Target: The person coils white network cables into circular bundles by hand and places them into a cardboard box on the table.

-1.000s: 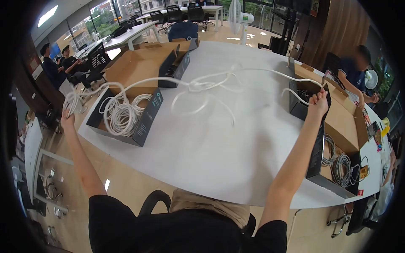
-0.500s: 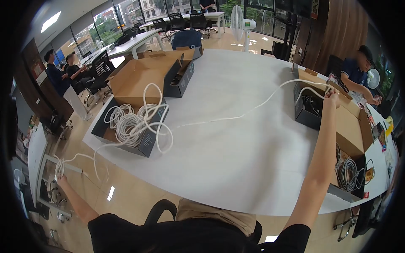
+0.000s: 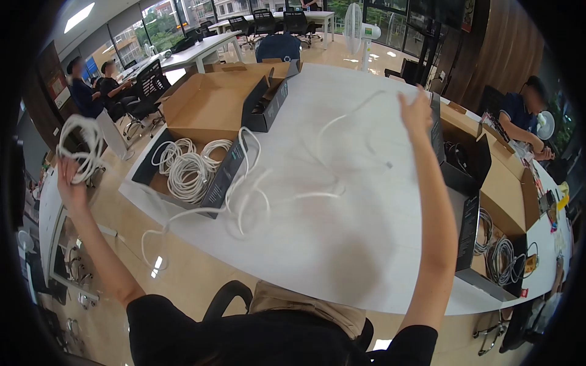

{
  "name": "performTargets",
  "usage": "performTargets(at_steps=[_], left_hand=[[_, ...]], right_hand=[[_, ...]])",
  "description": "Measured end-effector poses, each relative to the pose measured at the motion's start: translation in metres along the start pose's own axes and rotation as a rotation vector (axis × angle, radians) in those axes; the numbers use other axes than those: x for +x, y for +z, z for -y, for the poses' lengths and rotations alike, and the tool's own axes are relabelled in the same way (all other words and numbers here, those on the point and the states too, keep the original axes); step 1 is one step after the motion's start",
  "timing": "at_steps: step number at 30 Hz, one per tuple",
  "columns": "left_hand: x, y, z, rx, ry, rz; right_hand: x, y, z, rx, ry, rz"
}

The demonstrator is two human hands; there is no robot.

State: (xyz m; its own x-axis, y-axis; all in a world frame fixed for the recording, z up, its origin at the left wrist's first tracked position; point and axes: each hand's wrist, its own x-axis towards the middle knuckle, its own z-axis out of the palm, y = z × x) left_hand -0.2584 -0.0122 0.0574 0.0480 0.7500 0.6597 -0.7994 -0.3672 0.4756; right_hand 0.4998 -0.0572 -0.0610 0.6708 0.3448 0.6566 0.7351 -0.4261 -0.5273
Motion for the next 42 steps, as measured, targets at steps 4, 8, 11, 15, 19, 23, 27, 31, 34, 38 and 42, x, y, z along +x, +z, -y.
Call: performTargets(at_steps=[4, 8, 11, 15, 19, 23, 27, 31, 34, 38, 42], left_hand=[[-0.001, 0.12, 0.098, 0.098, 0.004, -0.012], [-0.009, 0.183, 0.189, 0.013, -0.135, 0.149], [-0.021, 0.227, 0.241, 0.04, -0.184, 0.19], [-0.028, 0.259, 0.281, -0.017, -0.161, 0.207], [-0.03, 0.259, 0.31, 0.07, -0.108, 0.269], [-0.043, 0.265, 0.328, -0.134, -0.506, 0.498], [-0.05, 0.272, 0.343, -0.321, -0.662, 0.38], [-0.042, 0.251, 0.362, -0.619, -0.864, 0.572], [-0.044, 0.249, 0.367, -0.521, -0.708, 0.424], [-0.025, 0.232, 0.375, -0.805, -0.534, 0.494], [-0.043, 0.26, 0.36, -0.183, -0.335, -0.046]], right_hand=[[-0.09, -0.08, 0.119, 0.669, -0.363, 0.355], [-0.177, -0.123, 0.17, 1.165, -0.407, 0.746], [-0.203, -0.133, 0.178, 1.327, -0.272, 0.864], [-0.154, -0.136, 0.14, 1.343, -0.025, 1.064], [-0.101, -0.174, 0.099, 1.216, -0.098, 0.765], [-0.079, -0.17, 0.071, 1.172, -0.003, 0.448], [-0.084, -0.147, 0.072, 1.328, 0.139, 0.475], [-0.079, -0.149, 0.071, 1.4, 0.107, 0.316], [-0.08, -0.152, 0.066, 1.416, 0.104, 0.327], [-0.1, -0.136, 0.087, 1.408, -0.018, 0.372], [-0.113, -0.128, 0.099, 1.454, -0.083, 0.519]])
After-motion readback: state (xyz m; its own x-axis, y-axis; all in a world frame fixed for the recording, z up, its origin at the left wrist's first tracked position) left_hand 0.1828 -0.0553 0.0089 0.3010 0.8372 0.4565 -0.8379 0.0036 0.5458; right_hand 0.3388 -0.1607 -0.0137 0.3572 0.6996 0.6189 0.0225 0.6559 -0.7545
